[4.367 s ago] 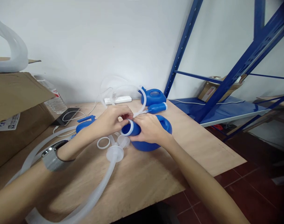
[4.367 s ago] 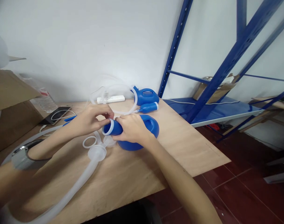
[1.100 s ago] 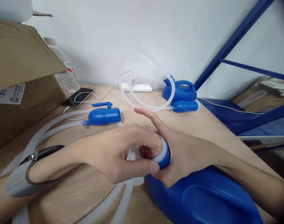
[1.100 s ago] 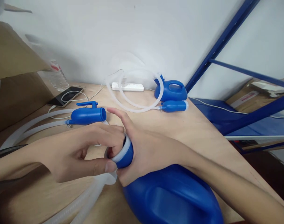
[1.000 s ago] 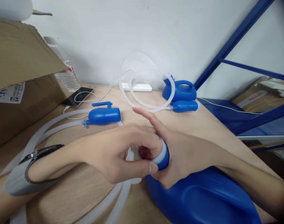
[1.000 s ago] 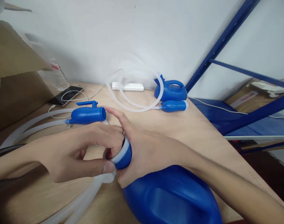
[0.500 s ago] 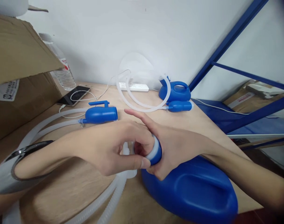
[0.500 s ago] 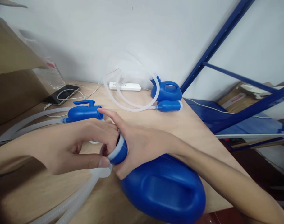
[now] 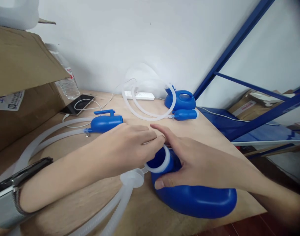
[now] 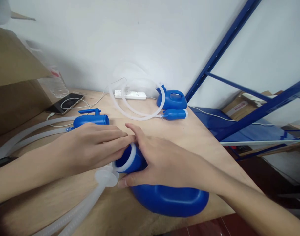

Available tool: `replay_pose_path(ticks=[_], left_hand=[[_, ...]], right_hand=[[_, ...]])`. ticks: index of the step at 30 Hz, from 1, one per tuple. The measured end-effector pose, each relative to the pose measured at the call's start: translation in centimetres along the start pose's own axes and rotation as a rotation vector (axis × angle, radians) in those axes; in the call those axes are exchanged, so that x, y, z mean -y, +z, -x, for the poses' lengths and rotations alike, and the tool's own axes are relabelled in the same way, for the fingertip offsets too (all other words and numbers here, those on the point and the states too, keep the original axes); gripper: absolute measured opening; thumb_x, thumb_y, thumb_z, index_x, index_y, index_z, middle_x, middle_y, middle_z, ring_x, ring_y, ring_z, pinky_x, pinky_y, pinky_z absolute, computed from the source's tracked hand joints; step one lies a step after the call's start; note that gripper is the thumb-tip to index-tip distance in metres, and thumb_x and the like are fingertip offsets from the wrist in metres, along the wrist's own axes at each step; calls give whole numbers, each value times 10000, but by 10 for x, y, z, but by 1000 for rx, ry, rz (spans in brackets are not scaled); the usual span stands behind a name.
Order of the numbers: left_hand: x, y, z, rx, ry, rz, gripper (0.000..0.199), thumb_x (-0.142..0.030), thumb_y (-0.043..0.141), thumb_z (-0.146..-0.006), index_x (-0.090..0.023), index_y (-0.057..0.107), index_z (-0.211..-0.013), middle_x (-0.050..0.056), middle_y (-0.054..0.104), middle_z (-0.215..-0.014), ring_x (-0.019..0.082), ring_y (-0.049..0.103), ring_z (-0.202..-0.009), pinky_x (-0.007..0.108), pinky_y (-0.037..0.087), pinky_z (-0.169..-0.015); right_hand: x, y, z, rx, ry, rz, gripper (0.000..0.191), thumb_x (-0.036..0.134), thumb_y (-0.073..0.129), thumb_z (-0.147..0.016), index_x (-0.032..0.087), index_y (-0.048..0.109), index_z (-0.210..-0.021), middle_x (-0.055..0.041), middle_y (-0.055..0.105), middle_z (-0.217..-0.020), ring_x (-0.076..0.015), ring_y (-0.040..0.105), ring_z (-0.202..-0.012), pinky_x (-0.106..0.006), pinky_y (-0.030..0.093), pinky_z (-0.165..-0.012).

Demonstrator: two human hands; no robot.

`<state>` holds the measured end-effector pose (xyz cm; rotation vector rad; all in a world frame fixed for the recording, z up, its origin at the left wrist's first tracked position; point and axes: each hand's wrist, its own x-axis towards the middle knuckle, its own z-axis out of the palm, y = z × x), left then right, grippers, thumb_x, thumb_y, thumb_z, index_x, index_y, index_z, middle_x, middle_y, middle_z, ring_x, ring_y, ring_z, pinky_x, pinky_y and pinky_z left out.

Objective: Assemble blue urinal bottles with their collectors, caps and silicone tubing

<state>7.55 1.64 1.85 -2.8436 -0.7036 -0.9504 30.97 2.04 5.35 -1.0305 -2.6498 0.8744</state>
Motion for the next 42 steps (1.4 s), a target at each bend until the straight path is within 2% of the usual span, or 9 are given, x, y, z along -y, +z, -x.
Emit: replay_pose_path(ticks=[4,8,15,19,26,33,36,39,42], left_hand=[[-11,5,1,-4,13,-139,307,-182,504,-1072,-160,715,-849,48,680,-723,181,624,-643,296,386,-538],[-16,6,1,44,-1,-278,392,-106,372,-1083,-147,714,-894,35,688,-753,168,619,-644,287,386,-538],[-18,6,-4,4,19,-302,385,-85,378,-1059,-125,706,-863,29,634,-687,171,554,-565,330,326,-513],[-21,5,-5,21,-6,-359,399,-58,337,-1025,-141,699,-880,20,629,-665,164,513,-538,321,307,-502],[-25,6,-2,42,-100,-314,337,-39,366,-986,-176,623,-818,11,580,-655,154,450,-521,319,239,-489],[-9,2,-7,25,-157,21,225,-70,494,-961,-185,684,-926,1,698,-763,143,622,-643,261,382,-569],[-6,-5,-10,31,-322,292,219,-52,591,-859,-203,716,-956,-19,754,-847,134,691,-738,236,486,-660],[-5,-8,-11,87,-556,514,145,-80,659,-767,-202,680,-842,-23,740,-845,150,692,-788,257,530,-695],[-5,-7,-11,125,-680,674,124,-125,675,-759,-211,650,-844,-17,709,-862,160,649,-788,280,531,-675]], right_hand=[[1,10,6,-34,-3,-17,739,488,893,-837,266,559,-1458,-95,761,-1338,-346,735,-1206,-481,600,-962],[3,13,5,-44,-3,-18,640,448,879,-856,256,594,-1396,-81,772,-1302,-333,738,-1182,-459,593,-954],[7,12,7,-68,4,28,417,372,804,-909,256,656,-1281,-45,777,-1254,-277,739,-1108,-400,591,-918],[5,12,4,-46,5,-1,400,320,805,-897,261,637,-1255,-14,788,-1190,-249,745,-1088,-358,585,-899],[6,9,1,-6,37,35,419,422,833,-887,251,643,-1219,-34,788,-1209,-272,751,-1073,-382,584,-853],[7,8,-1,-43,58,12,533,500,825,-896,254,617,-1321,-76,779,-1286,-312,752,-1114,-446,588,-917],[10,6,-1,-14,78,3,681,484,880,-840,266,585,-1414,-82,776,-1302,-331,751,-1132,-453,592,-911],[9,7,-1,9,107,27,651,524,890,-819,251,620,-1345,-96,778,-1296,-339,761,-1083,-473,593,-898],[7,9,-1,-5,91,36,592,540,889,-813,245,653,-1270,-83,791,-1236,-319,766,-1014,-474,594,-893]])
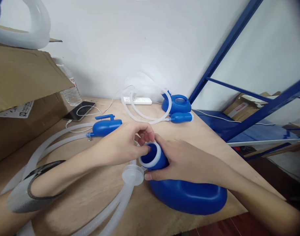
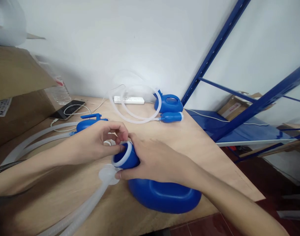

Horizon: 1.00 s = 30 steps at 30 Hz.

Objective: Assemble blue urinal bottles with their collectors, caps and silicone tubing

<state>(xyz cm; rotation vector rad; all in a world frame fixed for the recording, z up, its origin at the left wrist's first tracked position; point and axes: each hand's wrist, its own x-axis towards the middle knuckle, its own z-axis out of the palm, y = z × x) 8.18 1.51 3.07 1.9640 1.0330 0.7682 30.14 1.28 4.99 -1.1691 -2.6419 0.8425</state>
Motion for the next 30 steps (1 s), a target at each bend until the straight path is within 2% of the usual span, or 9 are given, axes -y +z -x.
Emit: replay_pose_path(ticks=[4,11,19,23,26,30], left_hand=[[-1,7,-1,-23,35,-1,164,-126,658,-751,-213,638,-888,-22,686,-879,151,617,-783,279,508,-677],[-2,10,-10,-61,218,-161,200,-18,597,-697,-195,599,-789,-57,638,-751,112,573,-704,239,446,-645],[3,3,-13,-57,392,-239,212,-1,543,-752,-171,660,-803,-35,688,-764,104,622,-707,210,476,-657],[1,3,-12,-56,457,-232,242,28,540,-768,-161,679,-827,-21,721,-799,102,656,-735,196,499,-678],[0,2,-14,-22,536,-198,296,66,524,-769,-166,690,-845,-16,752,-855,105,698,-788,198,531,-728],[-1,-1,-18,59,635,-225,322,76,495,-806,-176,691,-846,-2,745,-885,119,710,-846,212,543,-768]], right_hand=[[1,1,-1,0,-29,-39,438,442,892,-819,241,706,-1162,-58,803,-1141,-297,766,-975,-439,601,-858],[0,2,-1,15,-22,-33,471,448,852,-857,238,678,-1241,-60,801,-1187,-282,772,-975,-406,595,-831],[-3,2,0,34,-30,-13,471,468,815,-882,219,671,-1255,-93,801,-1178,-311,766,-996,-432,589,-839],[-2,1,1,16,-44,-32,437,433,813,-883,195,666,-1219,-95,784,-1213,-301,749,-1048,-425,580,-898],[-1,1,1,37,-52,-30,359,407,805,-894,191,695,-1159,-86,777,-1230,-293,736,-1083,-425,566,-949],[0,0,0,49,-39,-31,265,410,800,-908,209,736,-1068,-65,798,-1185,-281,733,-1066,-411,561,-936]])
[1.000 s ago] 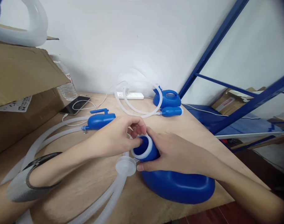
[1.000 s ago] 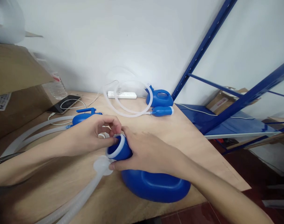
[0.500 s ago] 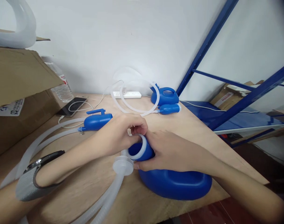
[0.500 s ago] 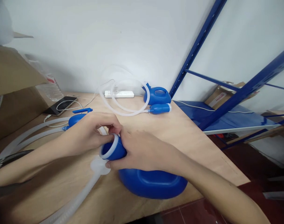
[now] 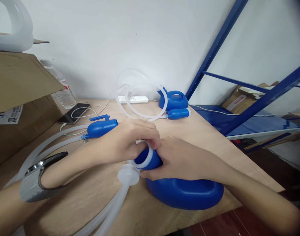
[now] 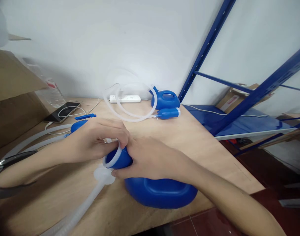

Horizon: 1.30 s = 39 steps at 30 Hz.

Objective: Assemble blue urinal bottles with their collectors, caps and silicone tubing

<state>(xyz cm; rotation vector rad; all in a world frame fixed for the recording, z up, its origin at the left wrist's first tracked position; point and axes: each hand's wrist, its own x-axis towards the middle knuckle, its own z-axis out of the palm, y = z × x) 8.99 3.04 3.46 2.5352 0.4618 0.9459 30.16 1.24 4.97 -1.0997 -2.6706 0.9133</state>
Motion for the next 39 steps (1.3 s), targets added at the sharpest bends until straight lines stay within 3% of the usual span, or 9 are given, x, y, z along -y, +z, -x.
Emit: replay_pose_path(ticks=[9,21,29,33,36,39], left_hand=[[-8,-5,4,47,-93,-32,261,12,544,-898,-191,707,-912,16,760,-983,132,720,-909,220,547,-813],[-4,-10,0,65,-21,0,205,-19,613,-941,-177,731,-888,38,781,-970,132,732,-866,211,561,-786],[-6,-20,-11,192,-69,49,242,-16,612,-918,-203,756,-863,39,797,-959,159,741,-893,229,580,-774],[-11,-22,-15,261,-28,37,339,45,553,-904,-216,745,-804,28,780,-952,152,739,-893,219,567,-764],[-10,-19,-14,244,13,-9,343,52,536,-924,-211,750,-870,31,780,-991,149,737,-931,221,562,-816],[-6,-15,-7,150,-10,-35,269,0,600,-940,-209,744,-1028,17,791,-1027,143,738,-950,223,567,-855]], right_hand=[[0,0,1,14,11,-5,313,473,796,-918,229,742,-1107,-48,803,-1180,-281,747,-1046,-419,567,-933],[-2,-1,2,8,-27,-24,368,495,797,-921,258,742,-1196,-44,782,-1308,-289,734,-1138,-416,557,-1001],[-3,0,3,-10,-32,-14,358,499,794,-915,256,752,-1175,-51,787,-1306,-297,736,-1146,-408,564,-991],[-6,1,3,-4,-33,-25,318,491,776,-937,265,765,-1160,-41,791,-1276,-285,744,-1117,-407,568,-973],[-7,0,3,-3,-27,-10,292,482,770,-947,262,764,-1139,-38,798,-1253,-290,748,-1123,-408,568,-970],[-9,-1,4,-8,-61,-13,381,454,783,-945,252,717,-1261,-52,777,-1330,-298,734,-1176,-418,559,-1004]])
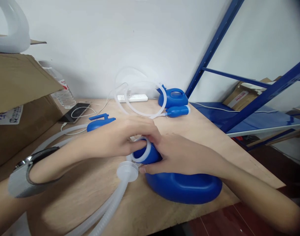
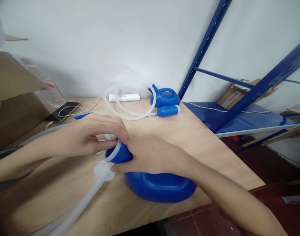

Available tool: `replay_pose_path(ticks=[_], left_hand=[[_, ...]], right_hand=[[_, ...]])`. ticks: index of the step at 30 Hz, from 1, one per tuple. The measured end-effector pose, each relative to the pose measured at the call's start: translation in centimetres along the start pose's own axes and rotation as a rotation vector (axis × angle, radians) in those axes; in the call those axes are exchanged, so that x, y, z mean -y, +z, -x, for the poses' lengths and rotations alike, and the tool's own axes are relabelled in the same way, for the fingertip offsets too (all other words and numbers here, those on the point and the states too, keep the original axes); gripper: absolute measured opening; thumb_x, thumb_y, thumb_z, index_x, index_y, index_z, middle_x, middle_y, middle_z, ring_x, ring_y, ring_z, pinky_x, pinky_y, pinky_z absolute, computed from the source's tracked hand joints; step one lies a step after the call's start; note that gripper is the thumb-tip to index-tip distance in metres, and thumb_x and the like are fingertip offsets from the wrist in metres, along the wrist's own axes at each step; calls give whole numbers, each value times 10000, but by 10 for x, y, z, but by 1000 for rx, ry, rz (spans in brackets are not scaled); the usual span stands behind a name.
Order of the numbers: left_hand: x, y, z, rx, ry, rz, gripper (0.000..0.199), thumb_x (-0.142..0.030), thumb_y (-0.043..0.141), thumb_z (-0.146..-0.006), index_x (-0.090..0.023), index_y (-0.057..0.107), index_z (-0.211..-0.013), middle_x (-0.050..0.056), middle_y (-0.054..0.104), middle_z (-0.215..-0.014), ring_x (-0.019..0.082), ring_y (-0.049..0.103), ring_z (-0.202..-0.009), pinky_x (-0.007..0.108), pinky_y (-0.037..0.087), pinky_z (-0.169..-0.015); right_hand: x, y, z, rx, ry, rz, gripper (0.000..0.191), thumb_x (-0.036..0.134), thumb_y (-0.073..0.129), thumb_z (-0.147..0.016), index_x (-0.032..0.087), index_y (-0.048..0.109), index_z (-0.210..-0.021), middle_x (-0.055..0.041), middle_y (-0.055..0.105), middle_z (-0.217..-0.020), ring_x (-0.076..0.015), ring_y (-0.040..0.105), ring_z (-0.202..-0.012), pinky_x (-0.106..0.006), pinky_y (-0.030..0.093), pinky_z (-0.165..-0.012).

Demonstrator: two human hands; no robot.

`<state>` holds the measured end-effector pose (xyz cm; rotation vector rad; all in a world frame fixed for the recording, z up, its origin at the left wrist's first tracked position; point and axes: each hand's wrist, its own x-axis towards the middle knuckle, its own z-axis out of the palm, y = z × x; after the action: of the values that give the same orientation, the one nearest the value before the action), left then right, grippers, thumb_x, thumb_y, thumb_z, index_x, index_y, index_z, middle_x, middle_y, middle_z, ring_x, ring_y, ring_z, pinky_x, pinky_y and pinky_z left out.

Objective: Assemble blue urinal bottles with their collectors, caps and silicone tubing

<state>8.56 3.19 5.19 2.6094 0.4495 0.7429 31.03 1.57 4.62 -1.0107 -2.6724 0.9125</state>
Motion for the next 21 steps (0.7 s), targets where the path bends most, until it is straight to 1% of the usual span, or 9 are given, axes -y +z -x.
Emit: replay_pose_path(ticks=[3,5,7,9,11,14,16,18,21], left_hand=[[0,7,11,-163,-105,-34,162,-80,657,-955,-203,736,-1025,11,788,-1003,138,729,-907,228,567,-825],[-5,13,21,-273,-213,-47,80,-132,686,-962,-199,730,-953,-1,767,-921,131,712,-848,227,559,-783],[-12,19,32,-327,-304,-23,80,-153,699,-966,-196,724,-903,-14,747,-856,120,698,-786,221,558,-743],[-20,24,40,-331,-328,-4,62,-160,705,-975,-194,744,-940,-12,767,-876,112,710,-776,210,570,-732],[-26,28,46,-319,-275,-24,99,-142,691,-994,-191,767,-1035,15,805,-986,123,751,-862,210,596,-779],[-29,29,49,-266,-131,-62,170,-117,644,-1026,-183,770,-1118,58,822,-1096,167,783,-1008,253,624,-876],[-27,27,49,-216,-69,-86,174,-119,620,-1044,-169,767,-1122,71,828,-1068,186,792,-1003,271,628,-882],[-25,25,49,-164,-38,-115,173,-136,602,-1062,-157,759,-1132,75,832,-1028,187,797,-960,263,624,-853],[-21,21,50,-127,16,-170,187,-188,577,-1091,-177,749,-1164,71,833,-995,185,797,-910,254,616,-824]], right_hand=[[-1,-3,1,-27,-11,4,566,524,810,-913,248,645,-1380,-73,757,-1366,-309,730,-1182,-432,561,-1001],[-1,-5,2,-27,-4,13,591,578,797,-908,245,646,-1373,-82,767,-1332,-313,736,-1162,-437,567,-988],[-1,-8,3,-22,-1,15,567,574,771,-930,246,659,-1378,-85,770,-1332,-313,740,-1171,-444,569,-1001],[-1,-9,4,-34,-3,17,582,526,762,-944,250,649,-1443,-91,753,-1394,-316,733,-1221,-452,569,-1031],[-1,-10,5,-56,4,33,663,482,772,-935,245,605,-1531,-103,728,-1456,-326,725,-1265,-465,576,-1048],[-3,-10,6,-70,6,82,745,472,759,-936,200,552,-1599,-133,710,-1488,-345,715,-1302,-489,583,-1070],[-4,-10,6,-67,-11,110,773,496,735,-953,178,522,-1624,-148,700,-1499,-355,706,-1322,-497,582,-1084],[-6,-10,7,-65,-31,124,778,526,708,-975,178,503,-1640,-152,690,-1510,-359,705,-1328,-496,587,-1079],[-8,-10,7,-68,-54,131,768,546,670,-1002,182,485,-1651,-147,659,-1548,-359,685,-1364,-498,583,-1095]])
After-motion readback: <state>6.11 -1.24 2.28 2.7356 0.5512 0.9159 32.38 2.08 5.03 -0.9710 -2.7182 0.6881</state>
